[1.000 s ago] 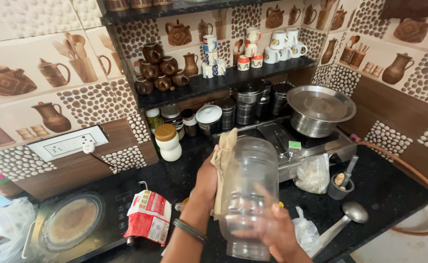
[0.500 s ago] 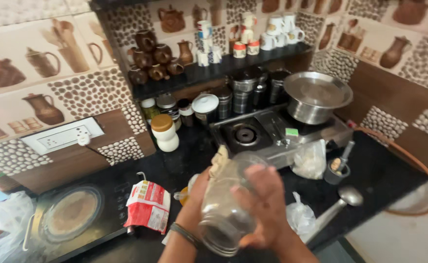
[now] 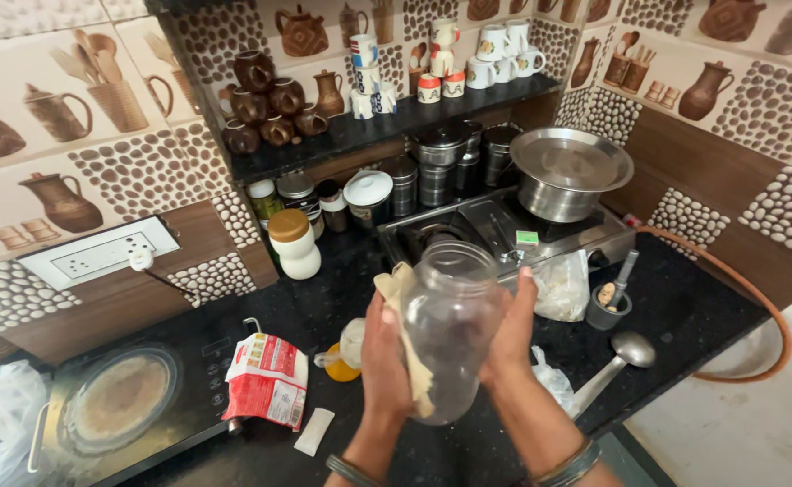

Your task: The person uses a cloth to wipe kitchen containers and utensils on the counter. They wipe a metal pestle and mortar, open a yellow-lidded jar, wipe its lid and body, place a packaged item into a large plastic bottle, and wipe the outside of the bottle and a glass jar.

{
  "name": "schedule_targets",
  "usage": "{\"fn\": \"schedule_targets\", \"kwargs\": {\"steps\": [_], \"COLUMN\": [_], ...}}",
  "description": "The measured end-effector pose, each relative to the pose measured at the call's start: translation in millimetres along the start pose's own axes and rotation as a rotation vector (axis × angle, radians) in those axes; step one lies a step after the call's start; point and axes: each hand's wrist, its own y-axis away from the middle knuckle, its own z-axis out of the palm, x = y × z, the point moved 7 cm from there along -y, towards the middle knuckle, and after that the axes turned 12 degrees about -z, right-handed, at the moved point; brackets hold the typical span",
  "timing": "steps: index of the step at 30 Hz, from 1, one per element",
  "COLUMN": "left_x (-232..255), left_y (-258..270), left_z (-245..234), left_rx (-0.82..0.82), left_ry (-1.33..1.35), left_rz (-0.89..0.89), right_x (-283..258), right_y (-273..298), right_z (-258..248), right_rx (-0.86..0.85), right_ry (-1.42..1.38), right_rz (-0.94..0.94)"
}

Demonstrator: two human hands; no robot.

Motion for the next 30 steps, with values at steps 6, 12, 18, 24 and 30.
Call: {"fn": "schedule_targets", "kwargs": {"steps": [6,12,18,24,30], "left_x": [-4,1,42,43,-8], "left_y": [-22,-14,62,53,3], "left_z": [-10,2,58,39,0], "left_rx": [-0.076,0.040,0.169,0.173,-0.009], "left_ry": [0.275,0.121,-0.903,-0.665,0.075], "left_rz": [-0.289,-0.134,0.793,0.607,-0.150], "right_x": [-7,-5,-23,-39,-38], "right_y": [34,43,9,18,10], "right_z": [12,1,-40,-33,-6], "right_rx": [-0.329,-0.165,0.139,-0.044,-0.414], "right_ry": [0.446,0.561,0.172,0.155,0.106], "right_rz": [-0.472,-0.608,-0.620,-0.756,-0.532]}}
